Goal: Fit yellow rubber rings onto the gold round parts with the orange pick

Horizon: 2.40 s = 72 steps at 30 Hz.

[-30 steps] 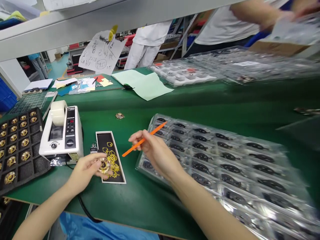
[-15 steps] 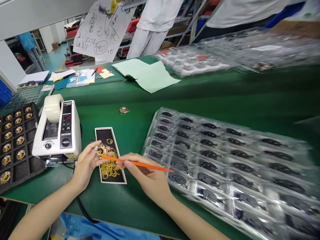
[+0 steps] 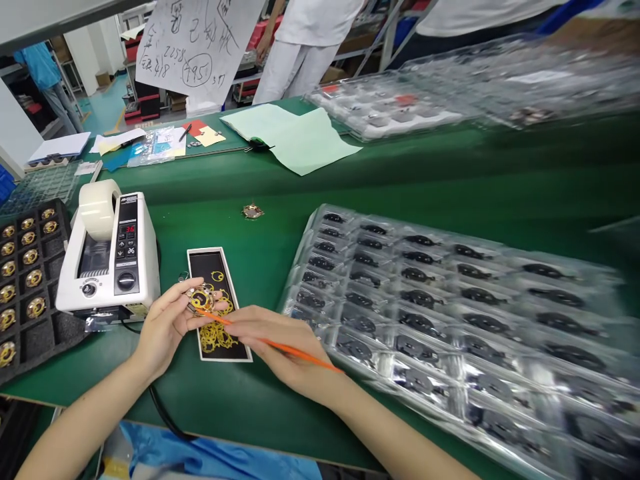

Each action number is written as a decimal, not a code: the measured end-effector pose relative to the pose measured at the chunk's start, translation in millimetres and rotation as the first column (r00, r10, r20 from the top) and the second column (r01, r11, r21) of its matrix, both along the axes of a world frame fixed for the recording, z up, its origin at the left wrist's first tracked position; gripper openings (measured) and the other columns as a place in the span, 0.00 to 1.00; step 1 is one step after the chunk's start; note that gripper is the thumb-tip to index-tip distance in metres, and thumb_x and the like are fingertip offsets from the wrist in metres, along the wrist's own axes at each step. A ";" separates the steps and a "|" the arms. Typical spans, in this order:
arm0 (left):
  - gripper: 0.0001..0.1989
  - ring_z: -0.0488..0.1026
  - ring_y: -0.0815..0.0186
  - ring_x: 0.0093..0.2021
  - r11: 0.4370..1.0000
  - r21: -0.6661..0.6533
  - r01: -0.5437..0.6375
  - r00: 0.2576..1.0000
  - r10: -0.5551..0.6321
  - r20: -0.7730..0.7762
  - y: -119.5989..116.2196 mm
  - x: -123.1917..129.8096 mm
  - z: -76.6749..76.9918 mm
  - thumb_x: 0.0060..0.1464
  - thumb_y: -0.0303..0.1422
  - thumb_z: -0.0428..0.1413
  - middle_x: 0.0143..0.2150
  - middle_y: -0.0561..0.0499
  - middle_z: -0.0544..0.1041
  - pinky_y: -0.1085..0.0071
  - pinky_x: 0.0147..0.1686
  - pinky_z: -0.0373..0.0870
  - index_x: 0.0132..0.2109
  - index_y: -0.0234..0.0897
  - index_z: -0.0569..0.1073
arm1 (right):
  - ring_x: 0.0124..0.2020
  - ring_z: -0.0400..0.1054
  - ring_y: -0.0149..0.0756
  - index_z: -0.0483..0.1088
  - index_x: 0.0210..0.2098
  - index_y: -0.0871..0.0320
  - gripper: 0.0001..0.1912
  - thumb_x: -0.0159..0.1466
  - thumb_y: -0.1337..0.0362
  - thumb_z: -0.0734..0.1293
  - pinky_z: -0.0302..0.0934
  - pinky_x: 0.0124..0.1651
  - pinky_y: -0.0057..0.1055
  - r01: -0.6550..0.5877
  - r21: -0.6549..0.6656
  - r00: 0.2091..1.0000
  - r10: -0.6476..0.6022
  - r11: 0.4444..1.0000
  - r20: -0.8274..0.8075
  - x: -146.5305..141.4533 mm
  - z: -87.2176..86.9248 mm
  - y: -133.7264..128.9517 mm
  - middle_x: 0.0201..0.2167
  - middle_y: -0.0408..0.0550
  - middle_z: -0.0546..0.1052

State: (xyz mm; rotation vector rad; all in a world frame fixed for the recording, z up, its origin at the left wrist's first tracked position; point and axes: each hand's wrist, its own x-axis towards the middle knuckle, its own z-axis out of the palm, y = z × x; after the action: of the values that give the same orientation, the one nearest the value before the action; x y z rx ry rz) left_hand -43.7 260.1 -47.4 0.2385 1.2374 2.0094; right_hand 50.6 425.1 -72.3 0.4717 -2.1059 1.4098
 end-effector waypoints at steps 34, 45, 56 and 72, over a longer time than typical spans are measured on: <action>0.16 0.80 0.61 0.34 0.984 -0.178 0.019 0.996 -0.004 0.085 5.6 6.6 -10.9 0.41 0.29 0.67 0.32 0.49 0.82 0.67 0.38 0.76 0.41 0.35 0.77 | 0.32 0.75 0.37 0.73 0.44 0.53 0.13 0.66 0.71 0.60 0.70 0.32 0.34 0.389 0.062 0.912 -0.374 0.919 -0.169 7.1 -1.2 -3.4 0.33 0.50 0.80; 0.15 0.80 0.63 0.29 0.975 -0.222 0.002 1.000 -0.009 -0.029 6.4 8.5 -8.8 0.41 0.30 0.67 0.30 0.49 0.81 0.74 0.28 0.75 0.39 0.34 0.76 | 0.30 0.71 0.36 0.74 0.39 0.53 0.11 0.68 0.65 0.59 0.66 0.32 0.35 0.437 -0.184 0.894 -0.448 0.881 -0.025 3.3 -4.8 -1.8 0.29 0.47 0.77; 0.07 0.73 0.69 0.19 0.949 -0.301 -0.090 0.969 0.013 -0.248 8.3 13.6 -11.1 0.43 0.29 0.63 0.24 0.52 0.77 0.76 0.18 0.69 0.34 0.34 0.76 | 0.23 0.67 0.33 0.69 0.38 0.56 0.13 0.68 0.70 0.54 0.62 0.25 0.29 0.377 0.304 0.923 -0.328 0.875 -0.199 4.2 -7.0 -18.0 0.24 0.46 0.72; 0.16 0.77 0.67 0.35 0.910 -0.382 -0.160 0.831 -0.084 -0.550 5.4 36.7 -31.9 0.52 0.22 0.52 0.42 0.50 0.80 0.74 0.36 0.73 0.47 0.40 0.71 | 0.22 0.67 0.31 0.69 0.34 0.56 0.07 0.62 0.72 0.61 0.60 0.24 0.25 0.453 0.243 0.865 -0.489 0.857 0.113 -3.2 -20.4 -33.7 0.25 0.44 0.74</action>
State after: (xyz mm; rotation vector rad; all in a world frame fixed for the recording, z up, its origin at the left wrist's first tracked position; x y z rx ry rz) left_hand -7.0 265.5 -79.4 0.6266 2.0194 1.6965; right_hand 47.4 391.4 -92.7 -0.1047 -2.3113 0.9735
